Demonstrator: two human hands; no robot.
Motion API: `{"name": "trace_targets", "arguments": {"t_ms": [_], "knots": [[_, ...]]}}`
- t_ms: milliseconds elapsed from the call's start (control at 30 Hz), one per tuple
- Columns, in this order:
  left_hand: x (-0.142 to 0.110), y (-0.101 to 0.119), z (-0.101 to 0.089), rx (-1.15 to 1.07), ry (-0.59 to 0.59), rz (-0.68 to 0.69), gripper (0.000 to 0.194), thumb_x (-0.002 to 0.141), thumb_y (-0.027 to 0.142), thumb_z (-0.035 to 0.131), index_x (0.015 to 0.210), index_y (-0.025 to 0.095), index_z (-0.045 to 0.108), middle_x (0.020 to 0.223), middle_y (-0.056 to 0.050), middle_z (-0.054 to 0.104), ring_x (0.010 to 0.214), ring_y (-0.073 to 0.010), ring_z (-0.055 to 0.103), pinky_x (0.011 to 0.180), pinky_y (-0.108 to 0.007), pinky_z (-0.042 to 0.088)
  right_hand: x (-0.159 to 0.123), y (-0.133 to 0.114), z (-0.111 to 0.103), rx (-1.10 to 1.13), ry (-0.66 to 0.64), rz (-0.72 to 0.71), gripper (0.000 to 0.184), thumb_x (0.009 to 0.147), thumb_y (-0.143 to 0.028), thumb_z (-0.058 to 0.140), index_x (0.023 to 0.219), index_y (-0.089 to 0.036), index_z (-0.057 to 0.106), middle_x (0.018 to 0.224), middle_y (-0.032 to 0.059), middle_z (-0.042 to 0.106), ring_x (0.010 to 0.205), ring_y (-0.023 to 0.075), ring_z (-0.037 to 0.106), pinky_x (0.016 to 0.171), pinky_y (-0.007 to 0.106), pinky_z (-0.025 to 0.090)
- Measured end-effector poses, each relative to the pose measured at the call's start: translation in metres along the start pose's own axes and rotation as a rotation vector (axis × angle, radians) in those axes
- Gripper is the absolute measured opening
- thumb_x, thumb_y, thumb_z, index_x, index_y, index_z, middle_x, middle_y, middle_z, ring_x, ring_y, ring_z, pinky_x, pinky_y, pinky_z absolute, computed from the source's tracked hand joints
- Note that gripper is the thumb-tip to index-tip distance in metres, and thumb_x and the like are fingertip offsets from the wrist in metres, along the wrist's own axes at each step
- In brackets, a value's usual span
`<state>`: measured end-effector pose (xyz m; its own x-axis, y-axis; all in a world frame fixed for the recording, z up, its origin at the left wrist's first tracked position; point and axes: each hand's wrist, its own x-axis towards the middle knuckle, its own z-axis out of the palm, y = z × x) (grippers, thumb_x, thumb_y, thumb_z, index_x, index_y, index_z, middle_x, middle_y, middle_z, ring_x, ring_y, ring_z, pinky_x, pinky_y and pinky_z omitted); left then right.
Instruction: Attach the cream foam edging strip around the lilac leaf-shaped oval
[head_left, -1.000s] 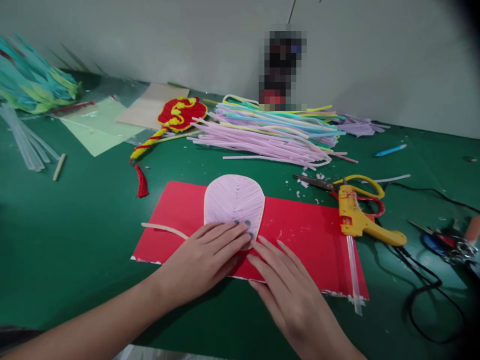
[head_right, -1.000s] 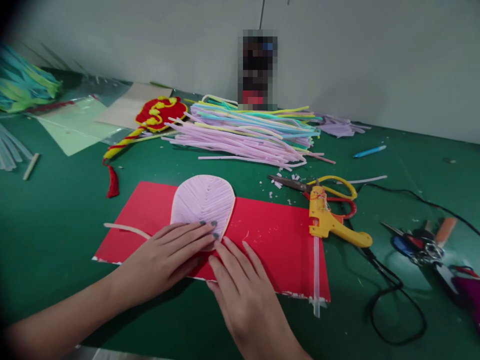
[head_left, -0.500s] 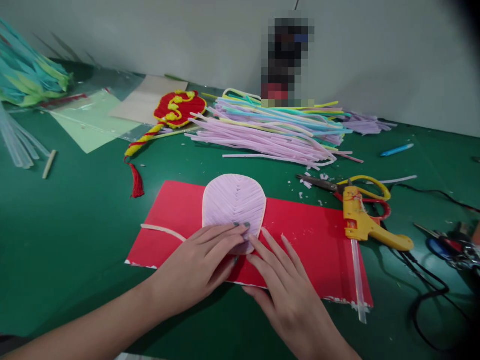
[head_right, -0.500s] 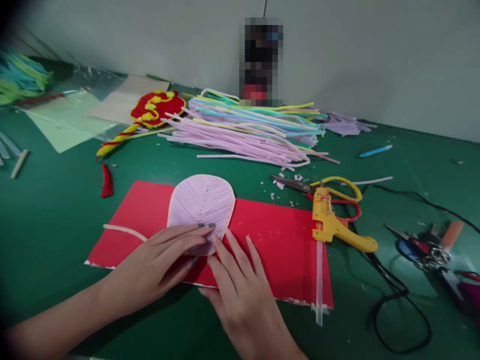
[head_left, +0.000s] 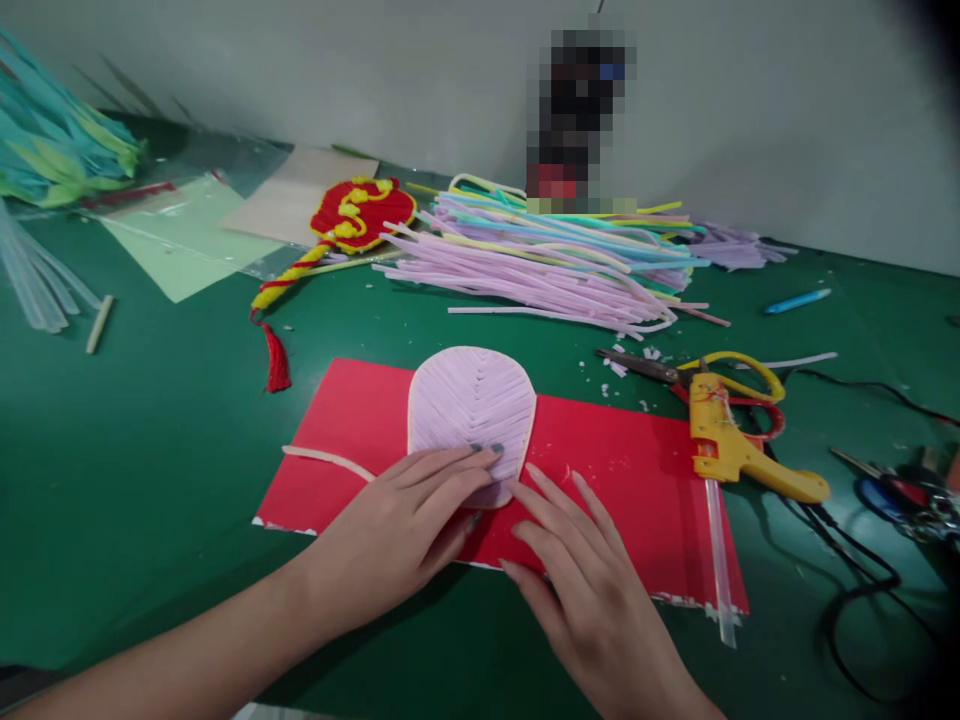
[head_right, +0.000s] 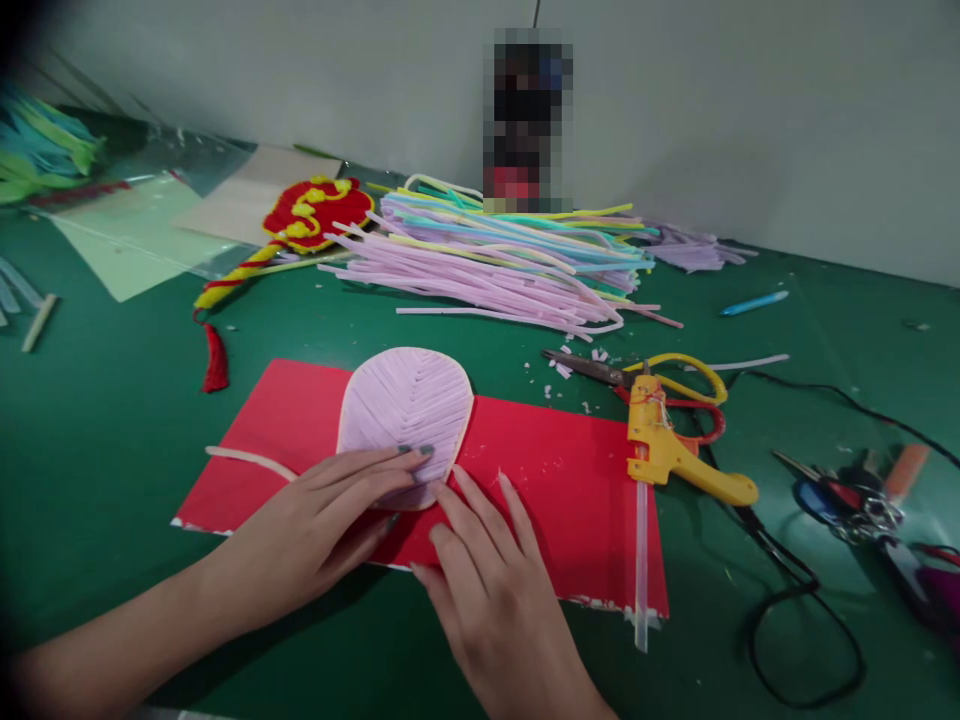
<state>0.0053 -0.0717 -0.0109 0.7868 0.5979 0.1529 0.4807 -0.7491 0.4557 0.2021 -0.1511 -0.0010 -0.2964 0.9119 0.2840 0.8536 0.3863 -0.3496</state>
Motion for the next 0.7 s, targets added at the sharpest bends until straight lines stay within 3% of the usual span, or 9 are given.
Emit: {"name": "trace_targets", "arguments": {"t_ms": [700], "knots": [[0.0, -0.0007, 0.0014, 0.07, -0.046, 0.044, 0.043, 0.089, 0.012, 0.045, 0.132, 0.016, 0.046, 0.139, -0.008, 0.052, 0.126, -0.0199, 0.048, 0.104, -0.038, 0.043, 0.0013, -0.0002, -0.0018, 0.012, -0.013, 0.001, 0.018, 0.092, -0.023, 0.048, 0.095, -0.019, 0.065, 0.12, 0.0056, 0.067, 0.115, 0.0229, 0.06, 0.098, 0.043, 0.05]]}}
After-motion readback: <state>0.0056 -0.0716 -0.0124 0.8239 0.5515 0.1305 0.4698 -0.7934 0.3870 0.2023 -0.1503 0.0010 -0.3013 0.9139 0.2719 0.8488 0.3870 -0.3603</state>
